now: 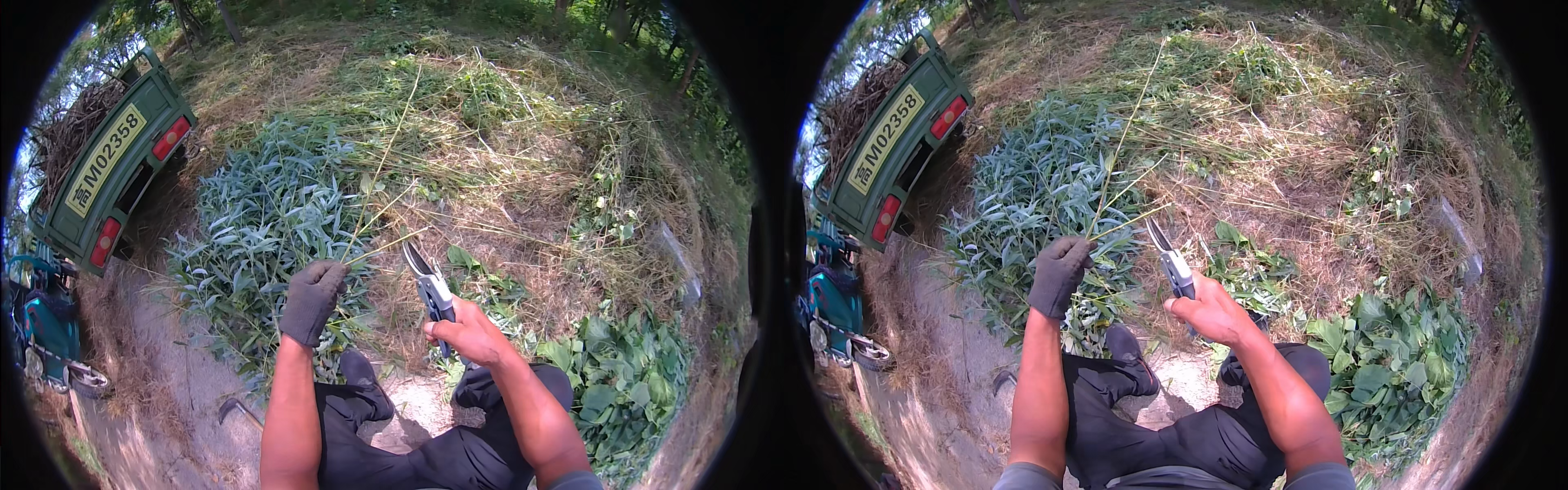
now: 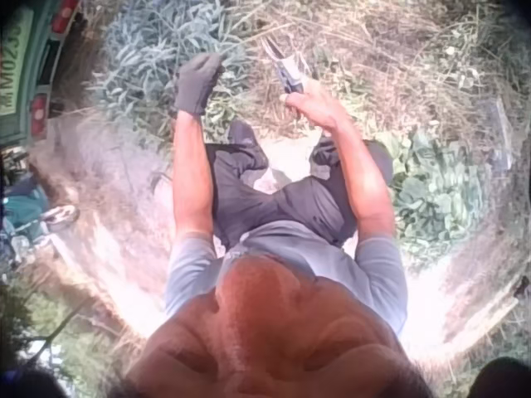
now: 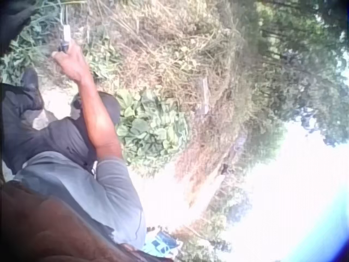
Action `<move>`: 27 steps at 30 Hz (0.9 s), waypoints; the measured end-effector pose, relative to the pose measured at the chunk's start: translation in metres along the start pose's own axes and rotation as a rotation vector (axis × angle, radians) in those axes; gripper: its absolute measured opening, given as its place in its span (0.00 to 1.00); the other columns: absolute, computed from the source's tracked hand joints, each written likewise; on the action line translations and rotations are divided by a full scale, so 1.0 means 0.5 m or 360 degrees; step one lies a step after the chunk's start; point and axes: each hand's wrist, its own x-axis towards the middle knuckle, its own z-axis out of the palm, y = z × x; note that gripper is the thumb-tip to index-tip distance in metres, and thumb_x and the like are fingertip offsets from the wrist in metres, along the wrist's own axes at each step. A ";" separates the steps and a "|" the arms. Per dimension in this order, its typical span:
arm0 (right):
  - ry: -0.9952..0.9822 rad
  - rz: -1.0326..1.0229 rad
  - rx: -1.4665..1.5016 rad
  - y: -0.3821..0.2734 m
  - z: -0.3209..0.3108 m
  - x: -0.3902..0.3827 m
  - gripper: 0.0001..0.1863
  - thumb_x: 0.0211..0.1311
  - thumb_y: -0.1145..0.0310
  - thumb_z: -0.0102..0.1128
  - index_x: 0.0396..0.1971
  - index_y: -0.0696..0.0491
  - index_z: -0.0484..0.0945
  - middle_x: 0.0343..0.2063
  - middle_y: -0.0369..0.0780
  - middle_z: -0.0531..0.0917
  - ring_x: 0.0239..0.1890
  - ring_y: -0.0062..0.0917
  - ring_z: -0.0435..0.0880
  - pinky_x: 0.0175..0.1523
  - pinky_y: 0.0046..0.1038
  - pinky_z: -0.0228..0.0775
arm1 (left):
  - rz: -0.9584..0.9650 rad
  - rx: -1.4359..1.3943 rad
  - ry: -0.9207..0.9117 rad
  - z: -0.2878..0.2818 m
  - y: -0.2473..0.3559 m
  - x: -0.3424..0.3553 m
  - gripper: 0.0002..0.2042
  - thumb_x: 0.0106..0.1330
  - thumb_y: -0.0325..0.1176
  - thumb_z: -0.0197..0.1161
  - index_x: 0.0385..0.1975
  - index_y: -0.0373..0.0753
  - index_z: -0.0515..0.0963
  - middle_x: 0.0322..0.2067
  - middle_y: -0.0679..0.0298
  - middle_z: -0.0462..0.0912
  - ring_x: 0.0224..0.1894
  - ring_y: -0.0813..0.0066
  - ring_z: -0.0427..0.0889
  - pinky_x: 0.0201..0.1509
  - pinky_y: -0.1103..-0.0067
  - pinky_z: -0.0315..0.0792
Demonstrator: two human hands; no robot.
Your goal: The person sits on the ground and uses pruning shears to trim leaves and side branches from long plant stems. They handle each stem one at a time, cutting off unwanted parts and placing the trimmed stems aside.
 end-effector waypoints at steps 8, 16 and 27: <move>-0.0170 0.0019 -0.0259 -0.036 0.033 -0.005 0.16 0.58 0.65 0.63 0.40 0.58 0.73 0.27 0.34 0.75 0.31 0.19 0.70 0.37 0.26 0.66 | 0.0027 -0.0079 -0.0136 0.031 0.003 -0.005 0.11 0.67 0.35 0.64 0.40 0.34 0.82 0.23 0.68 0.80 0.20 0.86 0.71 0.23 0.86 0.63; -0.0112 0.0049 -0.0163 -0.042 0.048 -0.003 0.15 0.57 0.64 0.62 0.38 0.59 0.73 0.25 0.35 0.76 0.30 0.20 0.71 0.37 0.27 0.67 | -0.0081 -0.0133 -0.0233 0.063 0.022 -0.016 0.10 0.67 0.33 0.63 0.41 0.33 0.82 0.27 0.67 0.81 0.24 0.84 0.75 0.27 0.83 0.69; -0.0010 0.0118 0.0132 -0.026 0.052 -0.001 0.14 0.58 0.64 0.61 0.32 0.59 0.70 0.21 0.36 0.76 0.25 0.18 0.74 0.32 0.27 0.68 | 0.0026 -0.0045 -0.0305 0.102 -0.003 -0.012 0.09 0.67 0.31 0.63 0.44 0.36 0.82 0.27 0.69 0.79 0.24 0.85 0.74 0.26 0.85 0.69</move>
